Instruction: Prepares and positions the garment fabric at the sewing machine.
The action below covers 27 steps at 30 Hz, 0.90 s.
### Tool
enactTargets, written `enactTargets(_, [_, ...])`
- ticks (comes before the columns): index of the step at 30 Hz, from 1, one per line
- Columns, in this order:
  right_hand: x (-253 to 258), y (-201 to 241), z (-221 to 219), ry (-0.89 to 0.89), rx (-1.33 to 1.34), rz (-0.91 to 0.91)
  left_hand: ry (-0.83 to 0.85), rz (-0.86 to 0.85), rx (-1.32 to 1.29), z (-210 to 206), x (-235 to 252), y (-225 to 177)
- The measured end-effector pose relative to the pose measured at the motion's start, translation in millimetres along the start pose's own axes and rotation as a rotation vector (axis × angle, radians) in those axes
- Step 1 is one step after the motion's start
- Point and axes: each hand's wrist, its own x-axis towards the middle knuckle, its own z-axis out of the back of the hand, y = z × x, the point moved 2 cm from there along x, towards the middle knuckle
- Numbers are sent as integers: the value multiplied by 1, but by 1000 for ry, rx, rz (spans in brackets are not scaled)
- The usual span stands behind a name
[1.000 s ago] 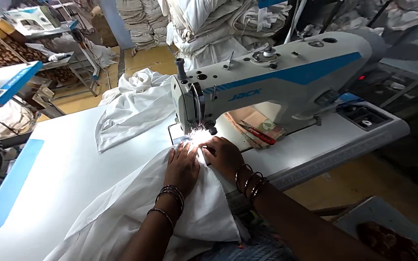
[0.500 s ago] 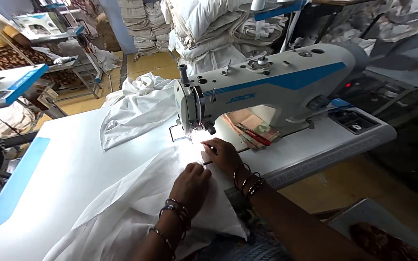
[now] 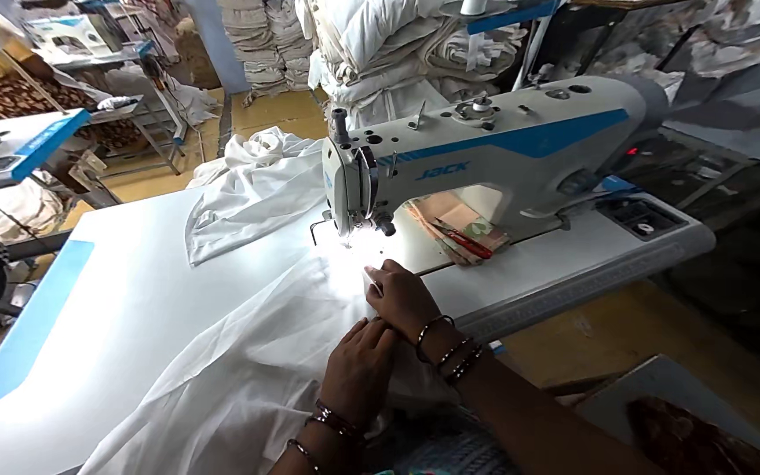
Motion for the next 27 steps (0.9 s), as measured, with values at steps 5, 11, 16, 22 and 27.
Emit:
enactTargets(5, [0,-2,-1,-10,10,26,75,-45,-66,7,-2,-4])
enactTargets(11, [-3,-16,-15,-231,22,180,-58,264,199,58,-33,30])
enactTargets(16, [-7,-17,-25,-362,-17,255,99,811,411,92,-77,117])
enactTargets(22, [-8,-16,-30,-414,-16,283,294,823,306,102,-71,157])
enactTargets(27, [-8,-18,-32,-426,-17,287,381,827,299,100,-57,174])
